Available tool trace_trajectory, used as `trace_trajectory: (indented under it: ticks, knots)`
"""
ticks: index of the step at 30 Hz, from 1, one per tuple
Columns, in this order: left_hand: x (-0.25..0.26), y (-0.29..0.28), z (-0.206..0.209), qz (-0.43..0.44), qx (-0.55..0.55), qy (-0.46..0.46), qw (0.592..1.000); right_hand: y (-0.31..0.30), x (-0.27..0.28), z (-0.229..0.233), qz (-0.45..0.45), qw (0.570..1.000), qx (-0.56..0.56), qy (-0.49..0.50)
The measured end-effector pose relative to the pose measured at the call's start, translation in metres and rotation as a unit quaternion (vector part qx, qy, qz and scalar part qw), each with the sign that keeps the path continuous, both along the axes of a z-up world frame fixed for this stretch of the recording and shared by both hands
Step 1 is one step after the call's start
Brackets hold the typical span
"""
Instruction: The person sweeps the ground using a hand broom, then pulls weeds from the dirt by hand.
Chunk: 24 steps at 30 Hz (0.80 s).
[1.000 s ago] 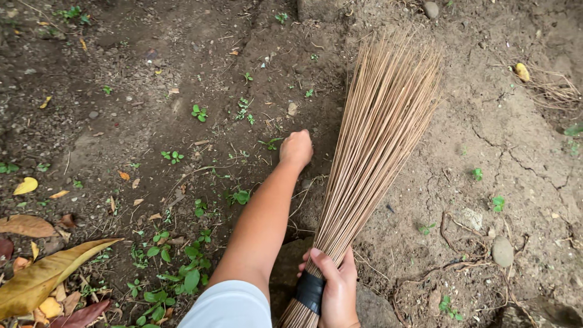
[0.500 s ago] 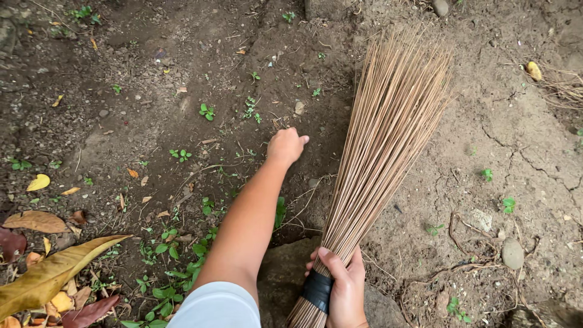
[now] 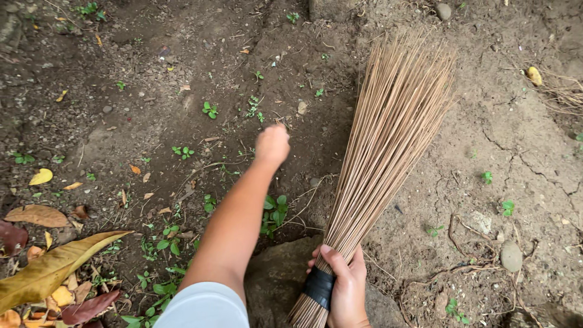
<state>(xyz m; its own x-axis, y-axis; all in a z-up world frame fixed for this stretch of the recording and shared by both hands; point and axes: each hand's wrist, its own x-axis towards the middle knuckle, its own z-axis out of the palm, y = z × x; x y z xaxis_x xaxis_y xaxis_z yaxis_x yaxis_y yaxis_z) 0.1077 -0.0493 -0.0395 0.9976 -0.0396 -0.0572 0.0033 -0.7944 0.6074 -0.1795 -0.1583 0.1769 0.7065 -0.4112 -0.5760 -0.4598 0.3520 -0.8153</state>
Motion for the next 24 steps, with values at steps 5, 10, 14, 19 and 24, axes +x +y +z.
trace_trajectory:
  ticks: [5,10,14,19,24]
  knots:
    - [0.002,0.030,0.012,0.060,-0.006,-0.050,0.997,0.002,0.002,0.004,0.000,1.000,-0.006,0.010]
    - [-0.013,0.017,0.025,0.020,-0.027,0.008,0.999,0.003,0.003,0.008,0.008,1.000,-0.019,0.016]
    - [-0.014,0.000,0.008,-0.005,0.031,0.044,0.999,0.004,0.003,0.009,0.013,1.000,-0.018,0.016]
    - [-0.005,-0.008,-0.023,-0.029,0.092,0.035,0.995,0.004,0.002,0.009,0.009,1.000,-0.016,0.007]
    - [-0.006,0.006,-0.009,-0.014,0.056,0.093,0.994,0.005,0.002,0.010,0.002,1.000,-0.017,0.025]
